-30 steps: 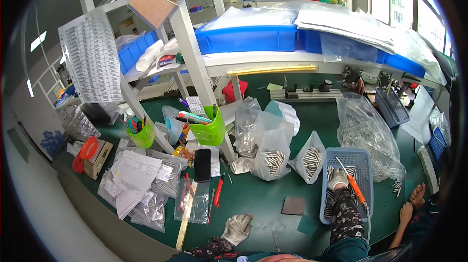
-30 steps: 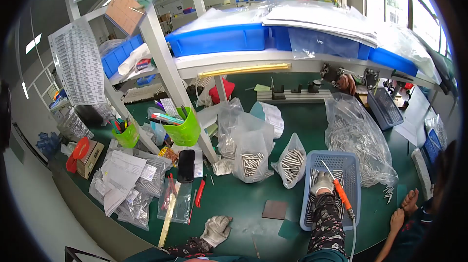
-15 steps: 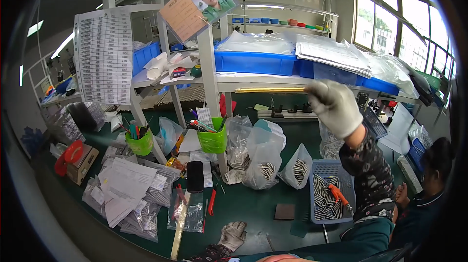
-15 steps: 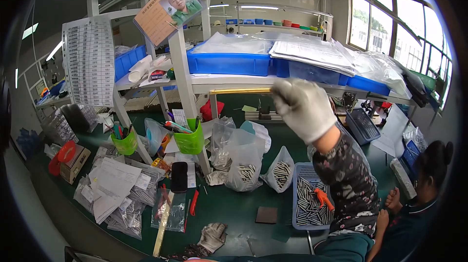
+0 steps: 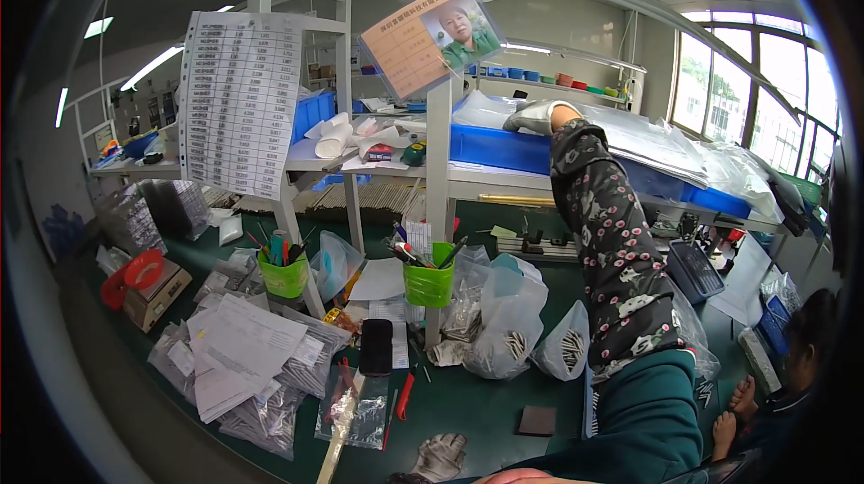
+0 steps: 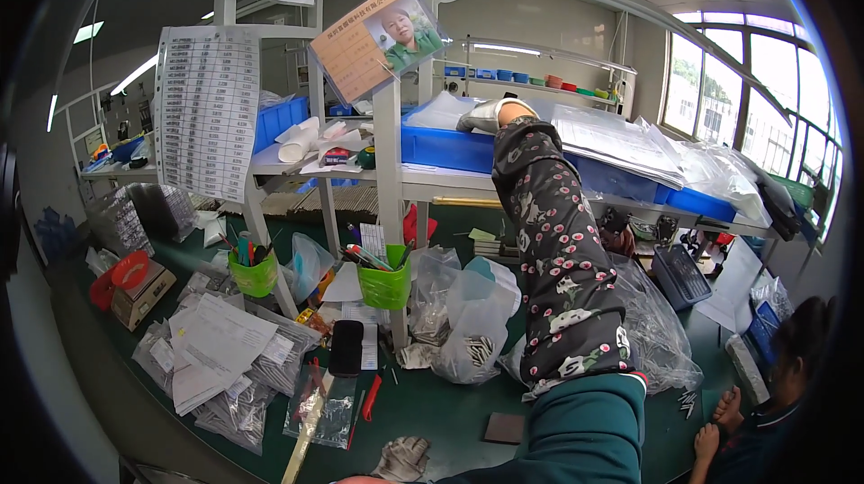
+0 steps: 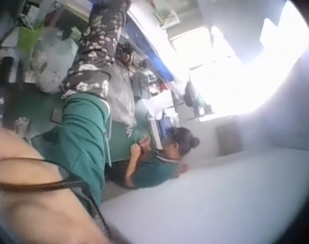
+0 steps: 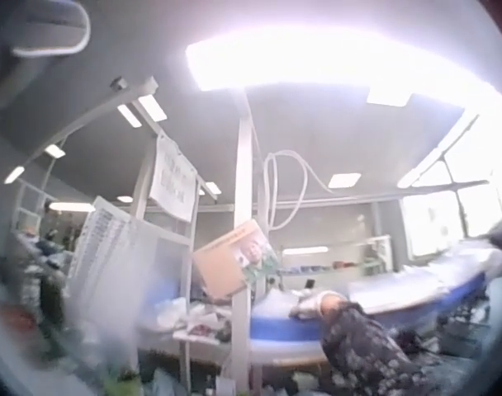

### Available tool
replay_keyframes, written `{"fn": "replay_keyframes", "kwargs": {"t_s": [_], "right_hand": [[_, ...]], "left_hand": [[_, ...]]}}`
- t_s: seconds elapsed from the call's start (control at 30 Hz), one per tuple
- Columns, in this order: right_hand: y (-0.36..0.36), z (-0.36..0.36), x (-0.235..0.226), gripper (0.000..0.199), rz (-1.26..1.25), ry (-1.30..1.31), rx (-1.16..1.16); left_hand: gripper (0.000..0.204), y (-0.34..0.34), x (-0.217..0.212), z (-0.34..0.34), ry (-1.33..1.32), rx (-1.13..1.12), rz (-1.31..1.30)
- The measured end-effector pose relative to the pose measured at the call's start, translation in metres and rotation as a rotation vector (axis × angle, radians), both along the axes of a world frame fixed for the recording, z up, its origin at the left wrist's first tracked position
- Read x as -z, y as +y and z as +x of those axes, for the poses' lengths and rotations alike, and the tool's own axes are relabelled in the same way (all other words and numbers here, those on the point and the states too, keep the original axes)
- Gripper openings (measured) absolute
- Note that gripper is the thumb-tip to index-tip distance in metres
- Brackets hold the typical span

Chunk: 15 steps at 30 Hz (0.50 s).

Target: The worker aligns small metal rods on the workbench into neat rows and then bundles them together.

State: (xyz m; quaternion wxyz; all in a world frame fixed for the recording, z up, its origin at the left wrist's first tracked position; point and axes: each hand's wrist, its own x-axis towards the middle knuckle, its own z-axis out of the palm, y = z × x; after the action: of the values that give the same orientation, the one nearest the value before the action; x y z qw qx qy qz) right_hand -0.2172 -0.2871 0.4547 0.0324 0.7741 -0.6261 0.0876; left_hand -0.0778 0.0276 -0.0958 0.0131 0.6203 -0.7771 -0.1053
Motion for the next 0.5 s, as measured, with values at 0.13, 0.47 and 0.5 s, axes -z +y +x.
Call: {"fn": "replay_keyframes", "kwargs": {"t_s": [0.13, 0.47, 0.5], "right_hand": [[-0.036, -0.016, 0.012, 0.060, -0.029, 0.019, 0.104], [-0.040, -0.012, 0.013, 0.031, -0.186, -0.013, -0.015], [-0.045, -0.015, 0.015, 0.031, -0.187, -0.009, -0.008]], "left_hand": [[0.034, -0.007, 0.028, -0.009, 0.019, 0.013, -0.024], [0.027, -0.004, 0.058, -0.006, 0.046, -0.049, -0.099], [0.027, -0.004, 0.058, -0.008, 0.052, -0.044, -0.107]]}}
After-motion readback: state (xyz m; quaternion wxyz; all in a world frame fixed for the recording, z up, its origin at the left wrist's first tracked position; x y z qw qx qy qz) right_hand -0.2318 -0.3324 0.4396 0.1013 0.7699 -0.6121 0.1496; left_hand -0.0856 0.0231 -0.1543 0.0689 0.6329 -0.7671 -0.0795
